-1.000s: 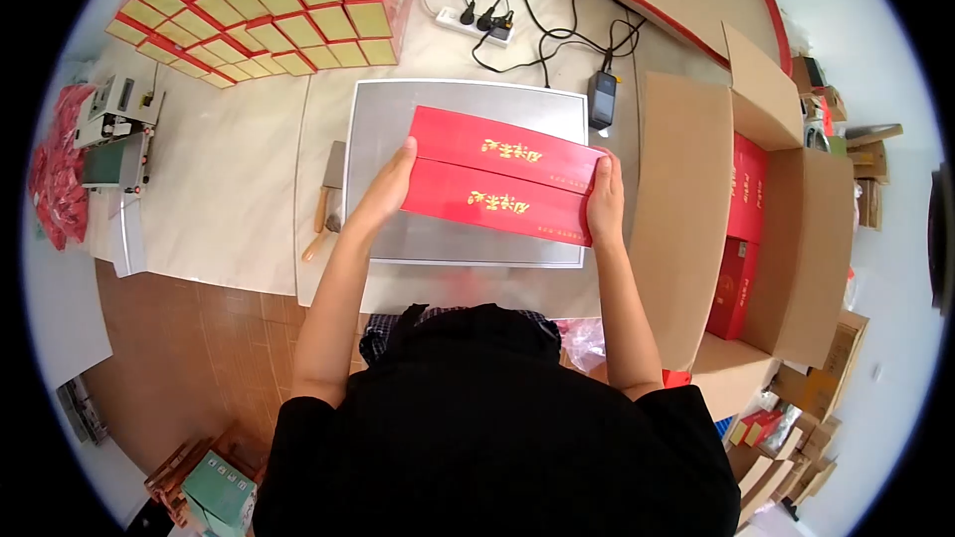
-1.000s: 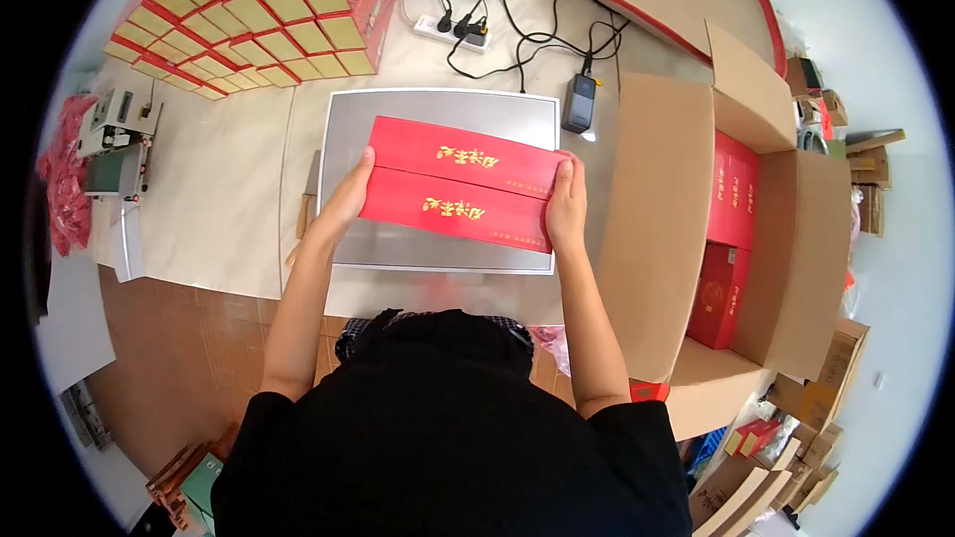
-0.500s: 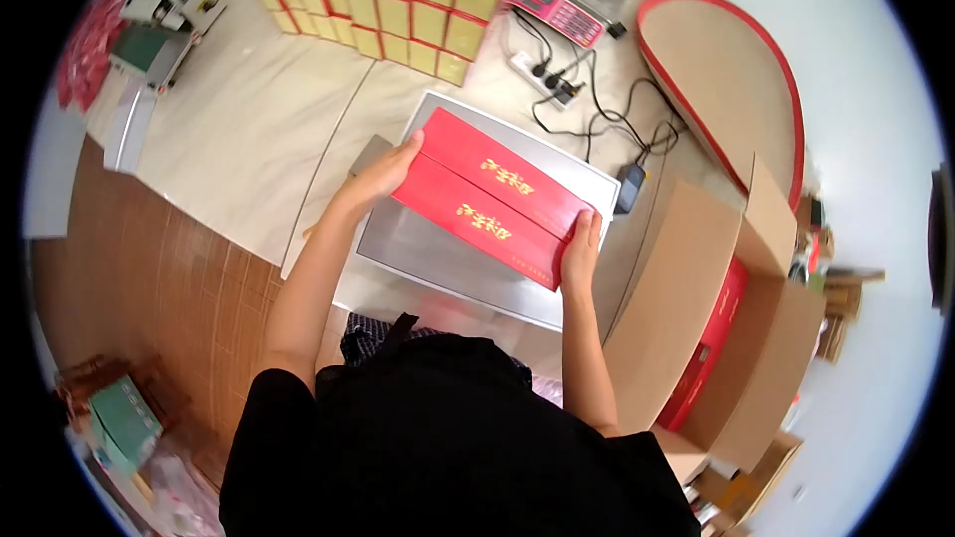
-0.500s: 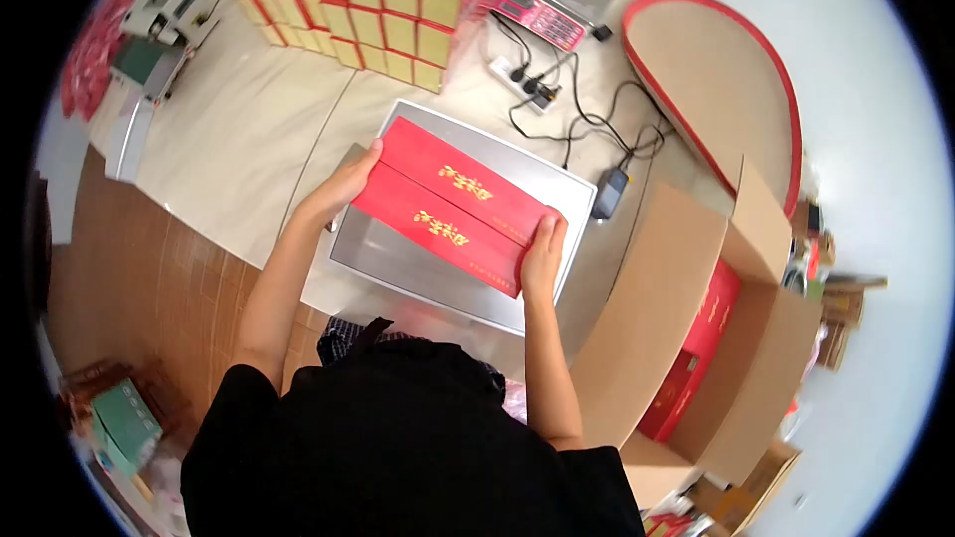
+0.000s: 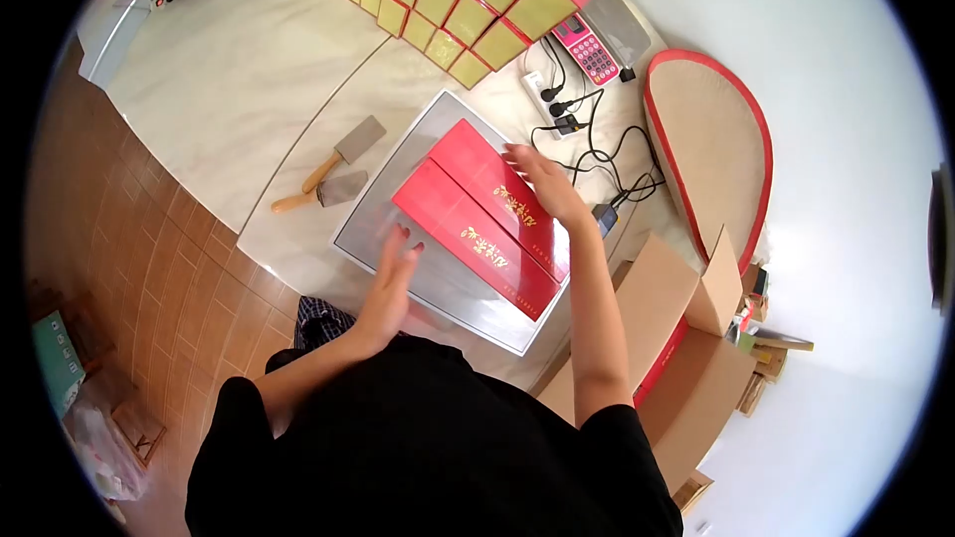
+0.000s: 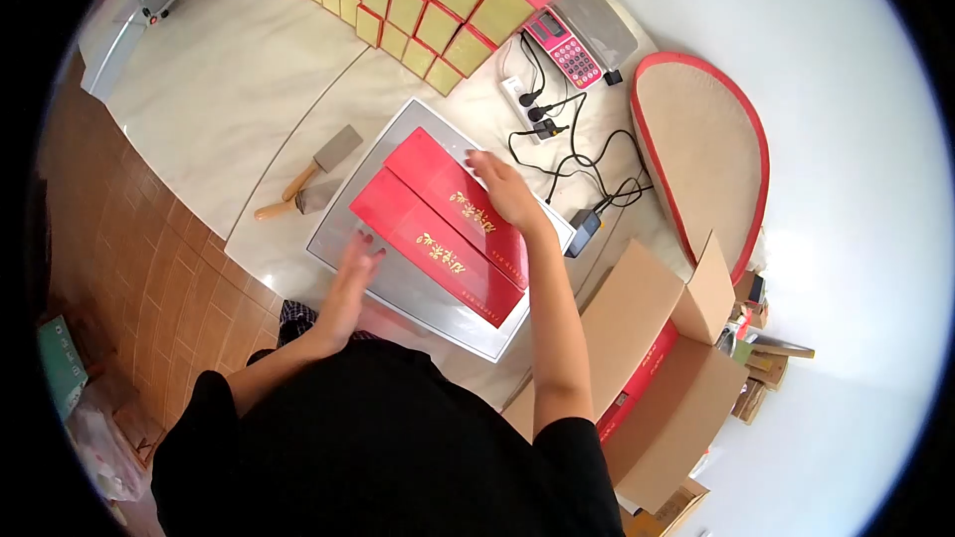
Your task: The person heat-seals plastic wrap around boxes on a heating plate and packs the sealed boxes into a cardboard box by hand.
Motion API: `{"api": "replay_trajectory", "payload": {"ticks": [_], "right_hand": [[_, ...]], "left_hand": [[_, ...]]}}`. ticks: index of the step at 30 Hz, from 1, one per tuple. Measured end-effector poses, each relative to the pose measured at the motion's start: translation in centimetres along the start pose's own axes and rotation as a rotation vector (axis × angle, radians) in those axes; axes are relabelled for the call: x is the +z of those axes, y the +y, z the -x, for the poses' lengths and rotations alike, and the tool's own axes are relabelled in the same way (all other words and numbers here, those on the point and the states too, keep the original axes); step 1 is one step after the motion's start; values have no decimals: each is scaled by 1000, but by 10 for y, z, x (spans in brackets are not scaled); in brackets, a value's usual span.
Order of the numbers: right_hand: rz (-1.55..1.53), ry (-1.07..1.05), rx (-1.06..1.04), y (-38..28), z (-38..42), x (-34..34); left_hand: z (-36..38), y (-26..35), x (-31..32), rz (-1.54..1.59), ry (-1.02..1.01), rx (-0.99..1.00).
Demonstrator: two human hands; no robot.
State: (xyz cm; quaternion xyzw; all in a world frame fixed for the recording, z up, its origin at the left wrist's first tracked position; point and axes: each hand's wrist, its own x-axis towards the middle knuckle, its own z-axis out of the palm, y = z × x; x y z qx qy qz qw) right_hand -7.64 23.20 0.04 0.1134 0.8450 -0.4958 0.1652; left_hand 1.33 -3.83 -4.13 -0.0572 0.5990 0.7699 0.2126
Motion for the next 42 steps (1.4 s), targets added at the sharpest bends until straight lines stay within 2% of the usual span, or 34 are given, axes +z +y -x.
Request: {"api": "replay_trajectory", "payload": {"ticks": [1,2,4,6,8,10,12,14,16,20,21,26,29,32,42], "right_hand": [[-63,-104,106,-12,-3,8],[-54,-107,107,-21,-3,13],[74,-269,210,-35,-1,16],[11,-241,210,-30,13,12],[-44,-94,99,-36,38,9],[-118,-19,90,-45,63,4],[-264,195,0,-55,93,1],[-289,352,-184,-45,115,-2],[-325,466,-273,-56,144,2],[-448,555,-380,-50,180,26],[-500,542,-338,-43,185,33],[-354,675,-246,-42,192,66],[-163,680,-202,-44,182,66],[-91,653,-140,-43,183,69],[-217,681,-45,-5,201,82]], "left_hand": [[2,0,7,-38,-78,-62],[-1,3,13,-30,-74,-62],[-16,24,23,-29,-144,20],[-26,18,23,-88,-180,42],[-31,15,30,-153,-229,66],[-29,25,42,-328,-194,247],[-24,39,54,-356,-243,329],[-17,59,66,-380,-288,421],[-8,80,76,-334,-334,555],[-4,87,79,-367,-364,735],[-3,88,77,-400,-357,761],[-11,93,62,-486,-408,756],[-18,100,56,-486,-468,526],[-20,95,48,-487,-473,506],[2,62,-9,-447,-434,424]]}}
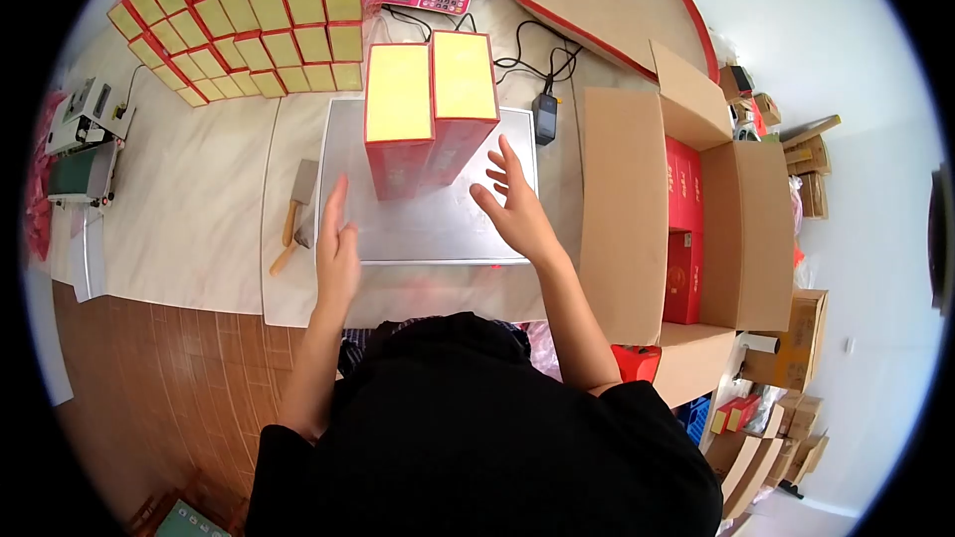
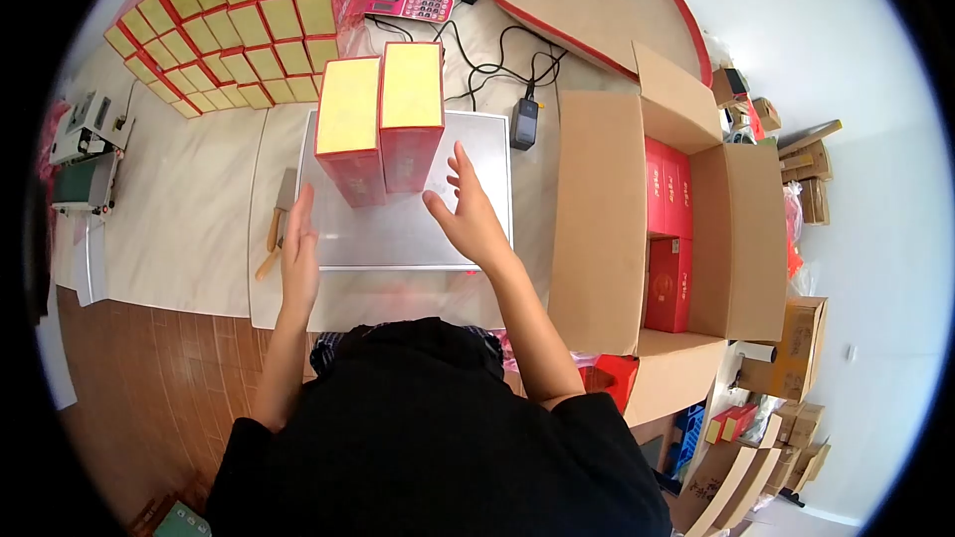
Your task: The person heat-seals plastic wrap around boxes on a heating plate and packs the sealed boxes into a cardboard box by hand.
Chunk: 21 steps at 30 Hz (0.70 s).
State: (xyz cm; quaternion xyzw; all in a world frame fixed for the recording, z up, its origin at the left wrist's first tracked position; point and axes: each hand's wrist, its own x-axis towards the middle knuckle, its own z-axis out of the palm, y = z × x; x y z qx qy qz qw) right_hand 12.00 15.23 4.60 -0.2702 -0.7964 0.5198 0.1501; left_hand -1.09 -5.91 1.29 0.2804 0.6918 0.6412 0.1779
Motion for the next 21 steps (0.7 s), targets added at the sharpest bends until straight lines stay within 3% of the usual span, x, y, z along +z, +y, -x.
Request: {"api": "replay_trajectory", "payload": {"ticks": [4,21], "right_hand": [[-22,-22,58,12,12,-2],[-82,-47,112,27,23,-1]], "left_hand": [[13,-3,-7,137,63,-126],[18,1,-5,115,23,-124]]}}
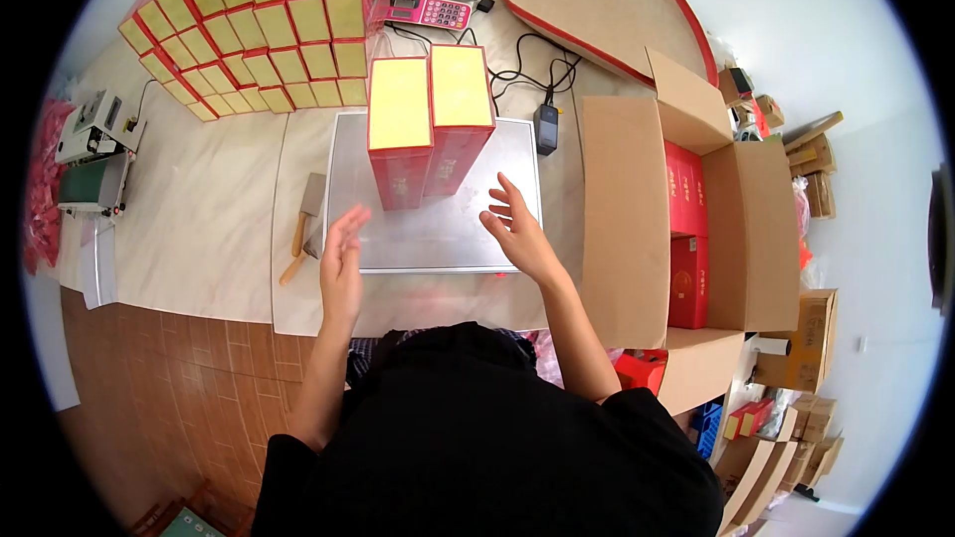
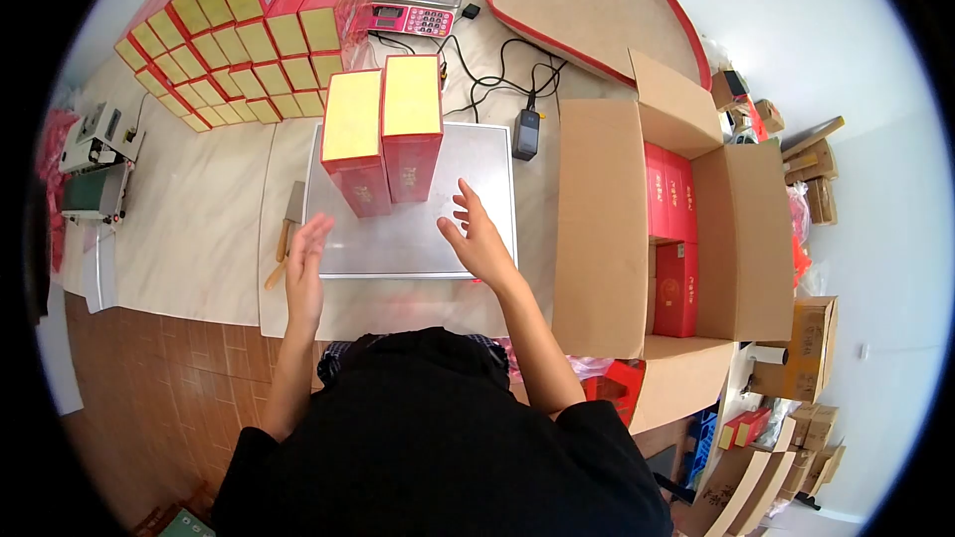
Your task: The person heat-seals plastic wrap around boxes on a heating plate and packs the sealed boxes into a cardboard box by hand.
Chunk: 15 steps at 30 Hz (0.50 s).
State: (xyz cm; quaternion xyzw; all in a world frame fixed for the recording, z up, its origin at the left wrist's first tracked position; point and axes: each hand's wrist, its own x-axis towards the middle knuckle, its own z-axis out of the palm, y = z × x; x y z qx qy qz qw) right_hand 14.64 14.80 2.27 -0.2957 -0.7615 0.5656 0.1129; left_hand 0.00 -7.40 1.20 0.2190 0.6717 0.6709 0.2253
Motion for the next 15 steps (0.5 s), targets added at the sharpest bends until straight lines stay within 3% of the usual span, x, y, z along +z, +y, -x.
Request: {"api": "replay_trajectory", "payload": {"ticks": [15], "right_hand": [[-50,-27,20,14,2,-1]], "left_hand": [[5,7,4,24,53,-7]]}}
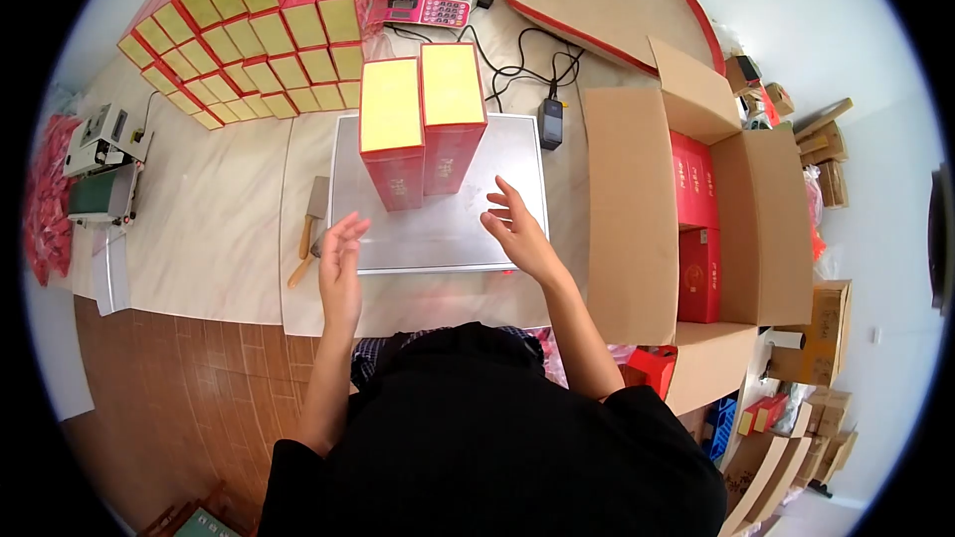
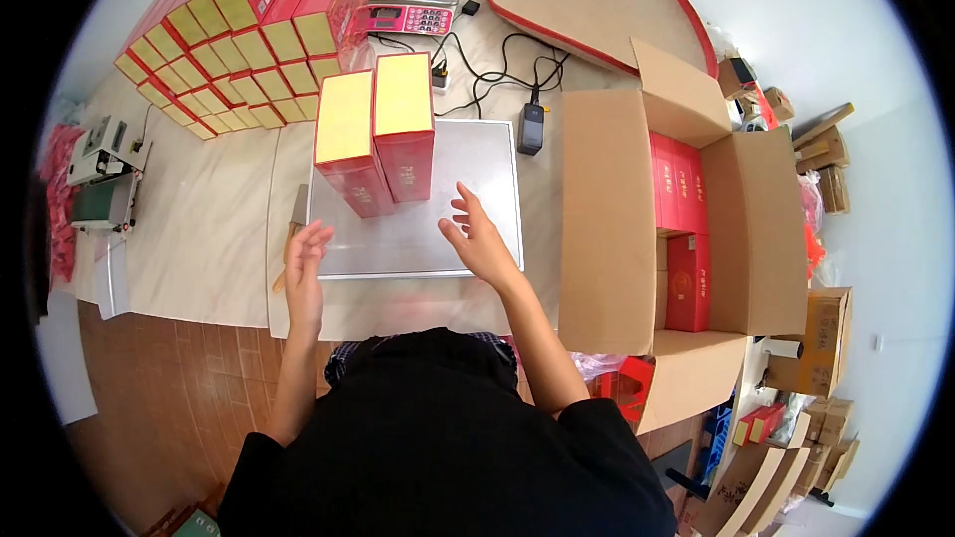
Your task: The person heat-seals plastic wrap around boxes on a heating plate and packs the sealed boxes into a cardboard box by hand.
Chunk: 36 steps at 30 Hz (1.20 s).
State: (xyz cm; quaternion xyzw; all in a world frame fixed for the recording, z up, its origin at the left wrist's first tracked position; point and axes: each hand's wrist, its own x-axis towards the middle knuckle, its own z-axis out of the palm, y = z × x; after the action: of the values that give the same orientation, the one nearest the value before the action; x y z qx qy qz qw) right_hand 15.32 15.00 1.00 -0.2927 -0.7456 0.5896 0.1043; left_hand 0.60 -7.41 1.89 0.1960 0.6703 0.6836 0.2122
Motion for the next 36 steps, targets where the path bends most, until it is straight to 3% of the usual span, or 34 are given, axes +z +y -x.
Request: {"api": "replay_trajectory", "payload": {"ticks": [36], "right_hand": [[3,28,52,-5,-60,-29]], "left_hand": [[-55,-6,6,-50,101,-17]]}}
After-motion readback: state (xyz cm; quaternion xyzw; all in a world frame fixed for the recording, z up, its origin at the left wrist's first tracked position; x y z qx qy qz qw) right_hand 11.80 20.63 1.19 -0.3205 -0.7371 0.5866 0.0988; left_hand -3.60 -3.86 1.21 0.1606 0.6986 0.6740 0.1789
